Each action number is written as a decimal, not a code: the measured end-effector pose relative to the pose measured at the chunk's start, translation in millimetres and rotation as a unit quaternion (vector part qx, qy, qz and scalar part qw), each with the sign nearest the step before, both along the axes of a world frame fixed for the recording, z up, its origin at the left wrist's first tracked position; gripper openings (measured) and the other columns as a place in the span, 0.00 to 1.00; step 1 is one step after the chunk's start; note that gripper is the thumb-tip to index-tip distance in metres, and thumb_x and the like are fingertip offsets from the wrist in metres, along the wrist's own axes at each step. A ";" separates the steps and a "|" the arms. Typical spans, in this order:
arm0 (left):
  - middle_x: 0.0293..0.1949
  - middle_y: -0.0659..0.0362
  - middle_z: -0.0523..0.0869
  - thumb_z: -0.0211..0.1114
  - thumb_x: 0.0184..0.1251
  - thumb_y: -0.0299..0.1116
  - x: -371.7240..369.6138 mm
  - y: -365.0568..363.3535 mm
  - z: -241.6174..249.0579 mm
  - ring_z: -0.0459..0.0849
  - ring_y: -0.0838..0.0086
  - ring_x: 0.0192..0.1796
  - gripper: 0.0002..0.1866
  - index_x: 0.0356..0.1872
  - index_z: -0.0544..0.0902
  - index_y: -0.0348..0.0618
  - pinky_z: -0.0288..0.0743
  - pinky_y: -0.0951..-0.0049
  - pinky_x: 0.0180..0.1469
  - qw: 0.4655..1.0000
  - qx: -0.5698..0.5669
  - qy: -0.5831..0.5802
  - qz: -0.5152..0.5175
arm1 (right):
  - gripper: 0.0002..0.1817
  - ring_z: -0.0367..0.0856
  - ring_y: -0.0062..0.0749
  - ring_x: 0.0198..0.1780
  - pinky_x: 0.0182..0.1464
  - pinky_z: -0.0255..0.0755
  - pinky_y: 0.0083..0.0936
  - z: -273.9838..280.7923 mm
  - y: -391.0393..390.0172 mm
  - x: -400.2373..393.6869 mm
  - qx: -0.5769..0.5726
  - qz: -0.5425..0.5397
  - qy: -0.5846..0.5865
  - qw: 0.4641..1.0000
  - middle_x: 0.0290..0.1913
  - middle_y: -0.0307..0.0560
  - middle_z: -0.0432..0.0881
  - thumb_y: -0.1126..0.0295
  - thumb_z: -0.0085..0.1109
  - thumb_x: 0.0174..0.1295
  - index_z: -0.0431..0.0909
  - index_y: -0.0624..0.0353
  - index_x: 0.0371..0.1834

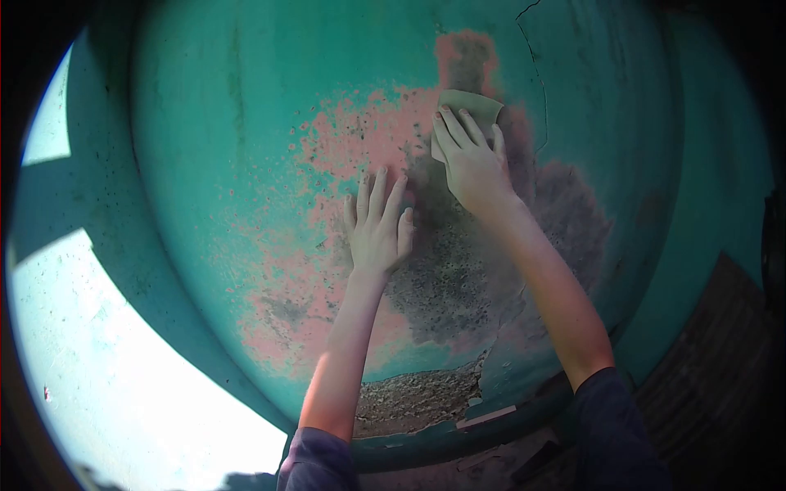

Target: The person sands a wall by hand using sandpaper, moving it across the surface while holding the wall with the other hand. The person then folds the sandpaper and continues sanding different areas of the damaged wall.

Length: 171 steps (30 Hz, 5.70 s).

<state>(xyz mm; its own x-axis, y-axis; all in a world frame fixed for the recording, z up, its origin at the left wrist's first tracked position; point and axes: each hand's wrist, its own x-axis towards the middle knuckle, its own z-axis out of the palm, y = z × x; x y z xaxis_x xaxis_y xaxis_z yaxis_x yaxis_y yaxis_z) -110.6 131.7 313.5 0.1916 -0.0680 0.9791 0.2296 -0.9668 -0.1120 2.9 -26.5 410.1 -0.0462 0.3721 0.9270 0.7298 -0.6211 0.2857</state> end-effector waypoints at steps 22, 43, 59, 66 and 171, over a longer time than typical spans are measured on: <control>0.84 0.60 0.59 0.58 0.74 0.45 22.8 2.5 46.5 0.57 0.57 0.84 0.34 0.81 0.65 0.64 0.46 0.41 0.82 0.995 0.042 -0.048 0.083 | 0.34 0.61 0.39 0.82 0.79 0.50 0.62 -12.4 4.1 -1.9 0.000 0.011 -0.001 1.000 0.83 0.40 0.61 0.71 0.50 0.69 0.63 0.53 0.81; 0.83 0.61 0.61 0.56 0.74 0.45 20.3 -0.6 37.4 0.59 0.55 0.83 0.34 0.81 0.65 0.65 0.46 0.40 0.81 0.995 0.031 -0.040 0.090 | 0.33 0.64 0.41 0.80 0.77 0.55 0.61 -37.6 -10.9 -5.3 -0.023 -0.018 -0.028 0.999 0.81 0.42 0.65 0.70 0.52 0.68 0.66 0.54 0.79; 0.83 0.61 0.61 0.56 0.75 0.45 22.6 -0.2 36.1 0.58 0.55 0.83 0.34 0.82 0.65 0.64 0.45 0.40 0.81 0.994 0.028 -0.040 0.096 | 0.32 0.69 0.37 0.76 0.77 0.56 0.55 -11.5 -4.1 -1.4 0.011 -0.042 -0.090 0.995 0.77 0.42 0.71 0.69 0.56 0.65 0.71 0.56 0.76; 0.83 0.60 0.62 0.56 0.75 0.45 21.9 -0.9 36.1 0.59 0.57 0.83 0.33 0.81 0.65 0.64 0.45 0.40 0.81 0.994 0.031 -0.049 0.093 | 0.34 0.67 0.35 0.77 0.77 0.53 0.63 -10.5 -3.3 -7.3 -0.005 -0.086 -0.075 0.993 0.79 0.40 0.68 0.68 0.58 0.64 0.70 0.55 0.76; 0.80 0.62 0.69 0.60 0.76 0.38 37.9 -15.6 -33.6 0.63 0.59 0.82 0.29 0.77 0.71 0.51 0.46 0.44 0.81 0.995 -0.012 -0.038 0.086 | 0.33 0.65 0.42 0.79 0.78 0.53 0.61 -21.7 6.5 -10.3 -0.066 0.019 -0.100 0.993 0.80 0.37 0.67 0.67 0.57 0.66 0.69 0.52 0.78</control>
